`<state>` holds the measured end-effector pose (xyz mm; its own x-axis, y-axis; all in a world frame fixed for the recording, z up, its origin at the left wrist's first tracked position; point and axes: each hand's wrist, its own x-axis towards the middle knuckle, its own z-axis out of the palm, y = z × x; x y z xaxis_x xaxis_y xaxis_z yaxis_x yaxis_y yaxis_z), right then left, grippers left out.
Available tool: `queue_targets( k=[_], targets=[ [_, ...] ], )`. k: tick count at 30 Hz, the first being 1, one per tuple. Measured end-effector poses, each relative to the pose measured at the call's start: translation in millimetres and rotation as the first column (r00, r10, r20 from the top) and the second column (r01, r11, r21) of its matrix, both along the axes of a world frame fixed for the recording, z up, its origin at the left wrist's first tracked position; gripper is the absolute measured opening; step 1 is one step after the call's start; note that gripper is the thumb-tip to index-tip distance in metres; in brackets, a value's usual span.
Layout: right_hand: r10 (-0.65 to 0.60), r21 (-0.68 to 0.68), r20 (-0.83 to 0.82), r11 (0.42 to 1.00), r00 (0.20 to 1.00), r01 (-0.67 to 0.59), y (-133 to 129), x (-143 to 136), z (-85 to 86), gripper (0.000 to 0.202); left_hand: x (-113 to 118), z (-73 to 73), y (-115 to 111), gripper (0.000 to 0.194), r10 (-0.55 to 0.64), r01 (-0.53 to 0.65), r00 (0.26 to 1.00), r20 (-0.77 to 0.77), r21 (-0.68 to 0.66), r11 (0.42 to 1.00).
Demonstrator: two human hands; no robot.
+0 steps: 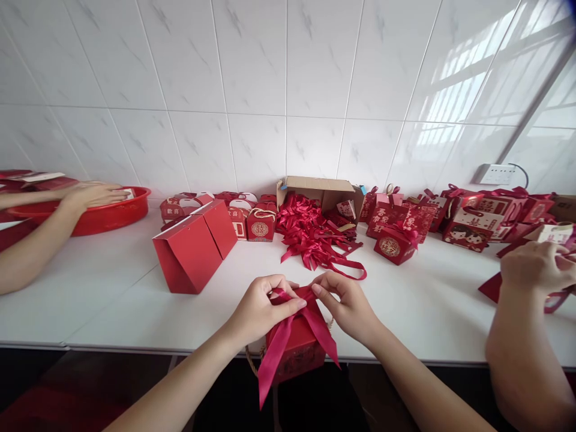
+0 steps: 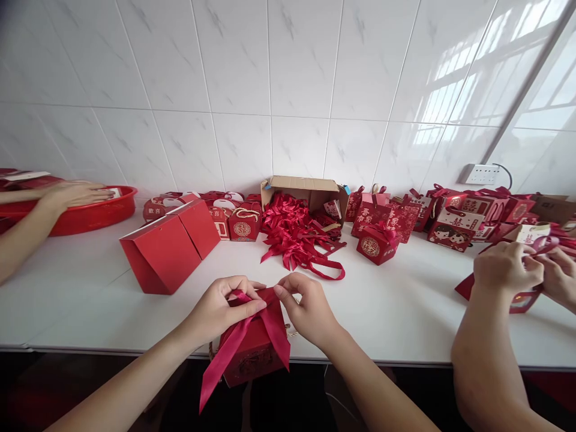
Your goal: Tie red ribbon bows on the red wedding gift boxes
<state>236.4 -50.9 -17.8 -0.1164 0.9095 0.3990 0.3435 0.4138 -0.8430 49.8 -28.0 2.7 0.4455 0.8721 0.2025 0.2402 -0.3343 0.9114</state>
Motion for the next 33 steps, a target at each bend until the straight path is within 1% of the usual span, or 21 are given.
queue_targets(
  k=[3, 6, 10, 13, 16, 20, 23, 25, 26, 27, 28, 29, 30, 31, 32, 33],
  targets=[
    [-0.045, 0.057, 0.063, 0.998, 0.997, 0.042, 0.1, 0.5, -0.2, 0.028, 0.8, -1.6, 0.5, 0.031, -0.012, 0.012, 1.0, 0.006, 0.012, 1.0],
    [-0.049, 0.076, 0.079, 0.996, 0.996, 0.043, 1.0, 1.4, 0.1, 0.029, 0.7, -3.1, 1.1, 0.037, -0.012, 0.012, 1.0, -0.015, 0.023, 1.0],
    [-0.059, 0.104, 0.078, 0.993, 0.995, 0.051, 3.4, 3.0, 0.4, 0.033, 0.5, -3.3, 1.8, 0.038, -0.018, 0.019, 0.999, -0.037, 0.045, 0.999],
    [-0.06, 0.083, 0.052, 0.995, 0.997, 0.055, 3.7, 4.9, 0.9, 0.035, 0.0, -2.4, 2.1, 0.037, -0.008, 0.01, 0.999, -0.037, 0.06, 0.998],
    [-0.056, 0.045, 0.029, 0.997, 0.998, 0.055, 2.2, 6.3, 1.7, 0.036, -0.4, -1.7, 2.1, 0.037, -0.023, 0.024, 1.0, -0.017, 0.051, 0.998],
    [-0.055, 0.04, 0.023, 0.998, 0.998, 0.054, 1.1, 5.4, 1.2, 0.039, -0.1, -2.0, 2.9, 0.039, -0.039, 0.038, 0.999, 0.011, 0.032, 0.999],
    [-0.05, 0.014, 0.026, 0.999, 0.998, 0.05, 0.9, 6.7, -1.6, 0.041, -0.3, -1.8, 4.2, 0.037, -0.028, 0.028, 1.0, -0.008, 0.038, 0.999],
    [0.008, -0.053, -0.023, 0.999, 1.0, -0.009, -0.5, 11.6, -4.8, 0.036, -1.3, -0.9, 4.6, 0.031, -0.03, 0.031, 0.999, -0.04, 0.032, 0.999],
    [0.074, -0.085, -0.054, 0.993, 0.996, -0.078, -1.8, 15.3, -6.8, 0.033, -1.8, -0.5, 4.4, 0.028, -0.034, 0.036, 0.998, -0.05, 0.026, 0.999],
    [0.166, -0.105, -0.079, 0.979, 0.983, -0.174, -3.7, 19.2, -9.1, 0.035, -2.3, -0.1, 3.8, 0.026, -0.04, 0.041, 0.998, -0.051, 0.02, 0.999],
    [0.274, -0.115, -0.085, 0.952, 0.958, -0.282, -5.9, 23.0, -11.6, 0.046, -2.4, 0.0, 3.0, 0.024, -0.041, 0.042, 0.998, -0.041, 0.019, 0.999],
    [0.374, -0.125, -0.065, 0.917, 0.925, -0.38, -8.5, 26.0, -14.3, 0.068, -2.1, -0.1, 1.9, 0.024, -0.034, 0.035, 0.999, -0.021, 0.025, 0.999],
    [0.448, -0.137, -0.025, 0.884, 0.894, -0.447, -11.5, 27.8, -17.0, 0.093, -1.2, -0.7, 0.6, 0.024, -0.025, 0.025, 1.0, 0.006, 0.036, 0.999],
    [0.481, -0.153, 0.022, 0.868, 0.876, -0.472, -15.0, 28.2, -19.6, 0.114, 0.1, -1.5, -0.9, 0.023, -0.016, 0.014, 0.999, 0.035, 0.047, 0.999],
    [0.474, -0.167, 0.067, 0.873, 0.878, -0.459, -18.9, 27.3, -21.9, 0.125, 1.9, -2.6, -2.4, 0.023, -0.011, 0.007, 0.998, 0.064, 0.053, 0.999],
    [0.436, -0.173, 0.108, 0.893, 0.893, -0.415, -23.4, 25.8, -23.9, 0.127, 3.8, -4.0, -3.9, 0.024, -0.008, 0.003, 0.996, 0.091, 0.054, 0.999]
  ],
)
